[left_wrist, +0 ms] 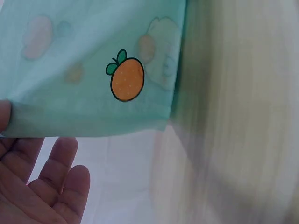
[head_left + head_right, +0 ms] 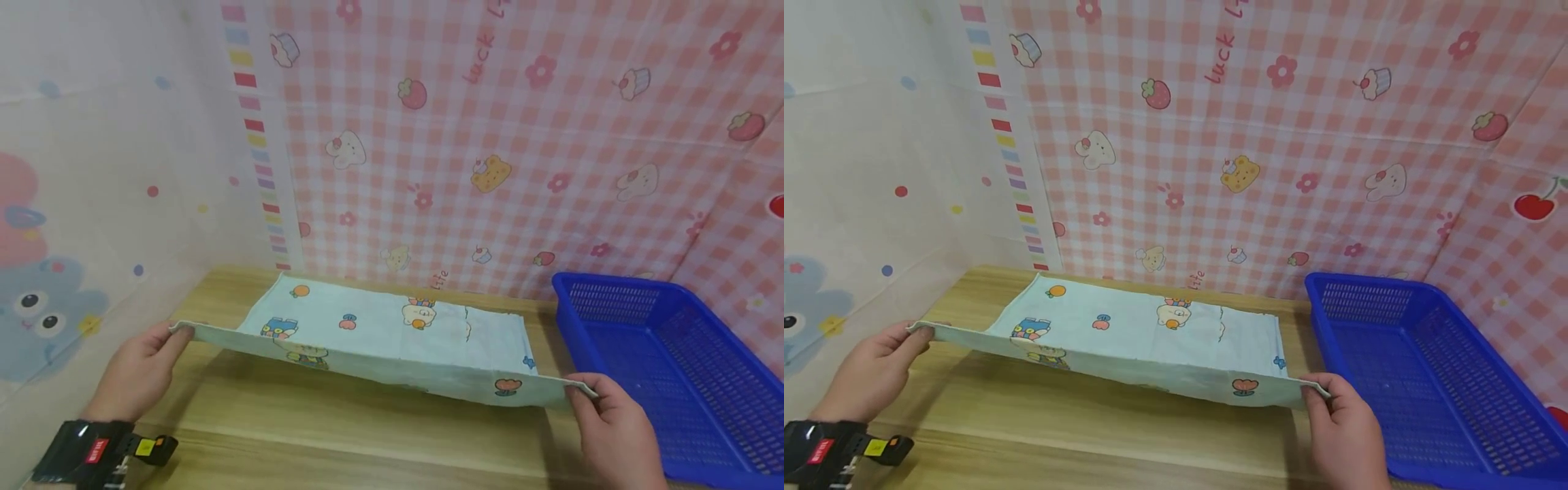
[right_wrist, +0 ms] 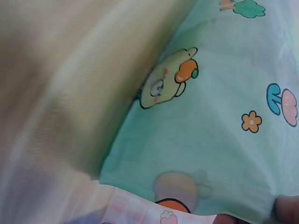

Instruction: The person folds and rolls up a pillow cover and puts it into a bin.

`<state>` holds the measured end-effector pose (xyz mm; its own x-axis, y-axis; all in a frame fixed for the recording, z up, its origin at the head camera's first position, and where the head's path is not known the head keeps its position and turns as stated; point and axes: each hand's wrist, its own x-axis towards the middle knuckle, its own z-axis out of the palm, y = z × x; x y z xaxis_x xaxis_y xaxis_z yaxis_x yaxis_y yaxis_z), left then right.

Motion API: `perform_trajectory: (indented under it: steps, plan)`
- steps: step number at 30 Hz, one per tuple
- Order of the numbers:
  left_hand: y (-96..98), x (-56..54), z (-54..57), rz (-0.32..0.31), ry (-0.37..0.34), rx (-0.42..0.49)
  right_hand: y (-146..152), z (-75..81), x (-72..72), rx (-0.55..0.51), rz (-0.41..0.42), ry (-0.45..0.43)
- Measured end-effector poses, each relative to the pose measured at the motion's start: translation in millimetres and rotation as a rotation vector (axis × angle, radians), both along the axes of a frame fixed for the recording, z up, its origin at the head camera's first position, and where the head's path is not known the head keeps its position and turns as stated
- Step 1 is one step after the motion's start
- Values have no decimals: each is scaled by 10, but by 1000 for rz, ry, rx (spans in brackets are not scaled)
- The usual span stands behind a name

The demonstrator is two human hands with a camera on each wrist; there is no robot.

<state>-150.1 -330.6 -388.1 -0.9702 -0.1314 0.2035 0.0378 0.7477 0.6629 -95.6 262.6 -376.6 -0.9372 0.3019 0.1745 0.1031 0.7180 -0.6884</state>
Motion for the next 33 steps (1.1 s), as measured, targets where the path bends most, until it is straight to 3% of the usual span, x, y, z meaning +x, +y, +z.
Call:
perform_trajectory:
  steps: [8, 17, 24, 33]
  plan:
    - [49, -31, 18, 56, 69, 46, -4, 71, -137, -65, -14, 31]
    - [87, -48, 61, 100, 96, 104, -54, 90, -277, -164, -59, 150]
    - [69, -78, 104, 93, 88, 139, -70, 126, -332, -242, -62, 185]
    - [110, -154, 180, 103, 173, 147, -84, 184, -394, -306, -82, 225]
